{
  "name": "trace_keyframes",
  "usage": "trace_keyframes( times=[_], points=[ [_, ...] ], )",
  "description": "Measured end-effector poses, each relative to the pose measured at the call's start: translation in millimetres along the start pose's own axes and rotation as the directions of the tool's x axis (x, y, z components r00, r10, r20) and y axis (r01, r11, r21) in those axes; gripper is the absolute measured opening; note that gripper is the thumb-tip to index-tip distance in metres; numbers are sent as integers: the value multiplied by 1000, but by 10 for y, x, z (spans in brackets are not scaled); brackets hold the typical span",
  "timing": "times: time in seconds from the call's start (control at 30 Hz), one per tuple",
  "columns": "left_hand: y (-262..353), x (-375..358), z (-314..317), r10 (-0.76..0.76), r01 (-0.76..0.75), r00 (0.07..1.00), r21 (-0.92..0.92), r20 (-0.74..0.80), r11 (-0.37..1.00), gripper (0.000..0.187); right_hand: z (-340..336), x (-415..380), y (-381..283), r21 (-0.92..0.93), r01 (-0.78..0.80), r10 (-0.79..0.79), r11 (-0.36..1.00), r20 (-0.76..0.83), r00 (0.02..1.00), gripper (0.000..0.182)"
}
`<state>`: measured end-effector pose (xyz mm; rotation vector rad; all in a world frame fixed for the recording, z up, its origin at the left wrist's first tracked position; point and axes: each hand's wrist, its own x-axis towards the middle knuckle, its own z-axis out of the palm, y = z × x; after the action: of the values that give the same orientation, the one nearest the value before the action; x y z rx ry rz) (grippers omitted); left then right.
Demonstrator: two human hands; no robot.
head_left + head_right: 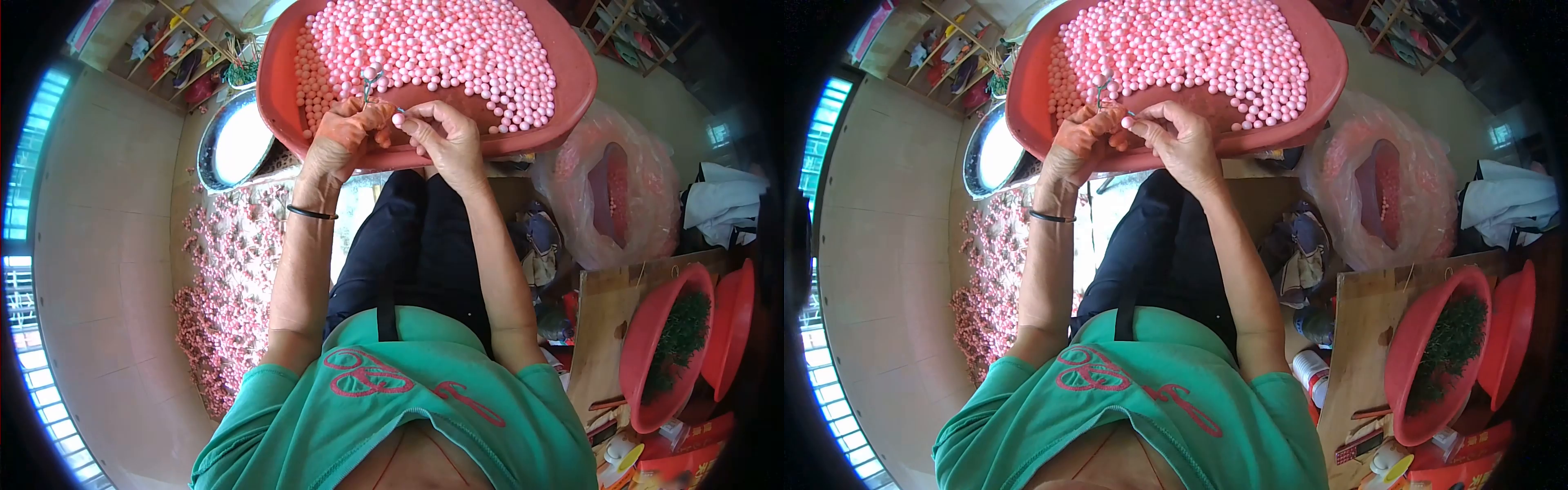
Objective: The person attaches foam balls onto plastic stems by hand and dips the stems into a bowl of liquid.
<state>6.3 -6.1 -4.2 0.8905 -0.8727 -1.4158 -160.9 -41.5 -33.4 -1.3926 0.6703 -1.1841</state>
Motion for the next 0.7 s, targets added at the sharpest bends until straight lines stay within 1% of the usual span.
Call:
trace_keyframes(
  times=[0.03, 0.07, 0.13, 0.17, 0.23, 0.27, 0.37, 0.47, 0.57, 0.67, 0.7],
  points=[
    [15, -18, 52, -16, 17, 998, 5, -64, 1000, 16, -45, 3, -21, 31, -50, 49, 998, 40, 998, 15],
    [30, -29, 94, -32, 34, 991, 9, -128, 999, 16, -88, 23, 6, -74, -20, 20, 997, -13, 1000, 15],
    [10, -6, 78, -30, 36, 992, 54, -122, 998, 16, -179, 129, 98, -286, 23, -55, 958, -105, 993, 15],
    [7, 2, 76, -28, 37, 992, 77, -119, 996, 15, -224, 182, 115, -438, 43, -106, 898, -120, 987, 15],
    [-22, -5, 122, 42, -11, 983, 174, -178, 985, 15, -290, 298, 145, -703, 66, -213, 708, -124, 969, 16],
    [-29, -10, 136, 80, -33, 975, 223, -206, 974, 15, -273, 355, 146, -736, 33, -204, 676, -143, 969, 19],
    [-79, 18, 45, 97, -46, 981, 285, -170, 958, 19, -202, 496, 143, -922, 23, -252, 386, -82, 964, 23],
    [-88, 26, 47, 102, -37, 973, 299, -205, 954, 19, -137, 594, 223, -933, 19, -257, 360, -80, 963, 25],
    [-64, 11, 88, 101, -34, 970, 287, -223, 957, 19, -107, 637, 211, -947, -19, -196, 321, -86, 977, 24],
    [-61, 2, 114, 120, -54, 964, 267, -238, 962, 19, -159, 610, 257, -927, 105, -333, 360, -22, 943, 22],
    [-54, -4, 148, 137, -57, 951, 276, -279, 960, 16, -180, 590, 247, -857, 99, -285, 506, -57, 957, 21]
  ],
)
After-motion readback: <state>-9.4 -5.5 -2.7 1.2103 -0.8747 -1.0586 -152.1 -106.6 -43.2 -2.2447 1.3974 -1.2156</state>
